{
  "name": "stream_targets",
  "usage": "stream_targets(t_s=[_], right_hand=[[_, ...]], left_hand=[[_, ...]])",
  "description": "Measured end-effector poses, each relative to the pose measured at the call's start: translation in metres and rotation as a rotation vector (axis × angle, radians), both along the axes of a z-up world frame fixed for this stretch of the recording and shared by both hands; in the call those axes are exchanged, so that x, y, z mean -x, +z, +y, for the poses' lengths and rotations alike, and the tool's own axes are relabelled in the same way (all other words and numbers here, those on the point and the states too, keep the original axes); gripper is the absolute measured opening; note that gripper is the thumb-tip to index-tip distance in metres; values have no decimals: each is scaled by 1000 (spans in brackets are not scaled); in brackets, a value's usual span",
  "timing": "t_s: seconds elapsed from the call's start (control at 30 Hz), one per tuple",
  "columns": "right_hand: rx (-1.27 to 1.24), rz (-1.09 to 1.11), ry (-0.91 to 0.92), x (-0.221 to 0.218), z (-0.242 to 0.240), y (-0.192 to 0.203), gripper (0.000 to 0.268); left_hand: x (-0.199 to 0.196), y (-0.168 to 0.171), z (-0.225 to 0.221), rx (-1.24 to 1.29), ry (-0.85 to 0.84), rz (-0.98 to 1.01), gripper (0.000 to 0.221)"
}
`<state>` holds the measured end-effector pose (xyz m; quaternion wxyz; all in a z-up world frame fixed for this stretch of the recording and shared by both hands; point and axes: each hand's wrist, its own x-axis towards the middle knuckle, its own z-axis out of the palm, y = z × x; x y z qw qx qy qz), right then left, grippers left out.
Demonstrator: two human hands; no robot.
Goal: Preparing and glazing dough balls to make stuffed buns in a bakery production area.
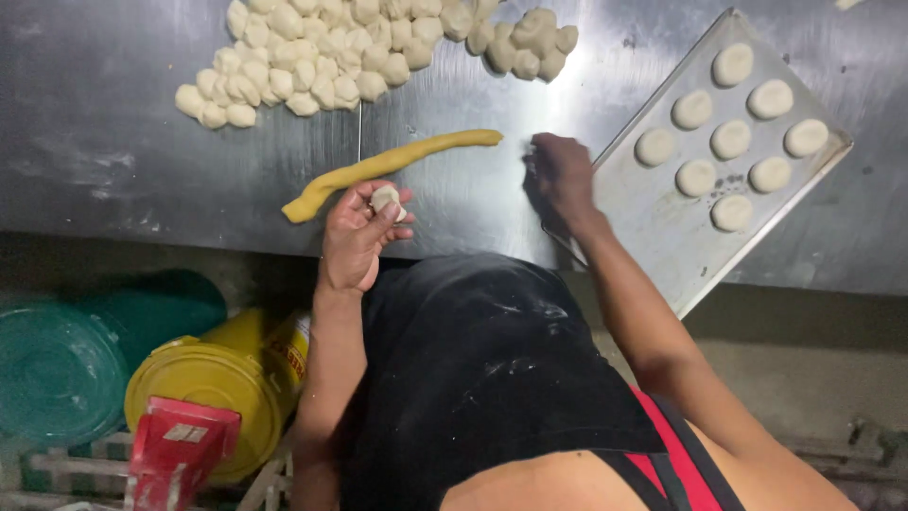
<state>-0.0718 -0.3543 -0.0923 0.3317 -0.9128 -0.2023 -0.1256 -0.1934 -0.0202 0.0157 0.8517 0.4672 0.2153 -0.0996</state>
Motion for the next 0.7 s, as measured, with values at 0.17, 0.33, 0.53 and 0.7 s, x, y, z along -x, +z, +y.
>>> stream_targets(t_s=[0.17, 0.33, 0.53, 0.7], right_hand=[[-107, -96, 313, -21, 78, 43, 32], [-79, -196, 359, -30, 85, 34, 23], [314, -116, 295, -53, 80, 35, 10], [8, 483, -159, -12, 60, 66, 11]], left_hand=[[19, 14, -3, 32, 128, -34, 45], [49, 4, 6, 41, 292, 3, 43], [27, -39, 38, 66, 305, -63, 39], [-3, -31, 70, 83, 167, -30, 36]])
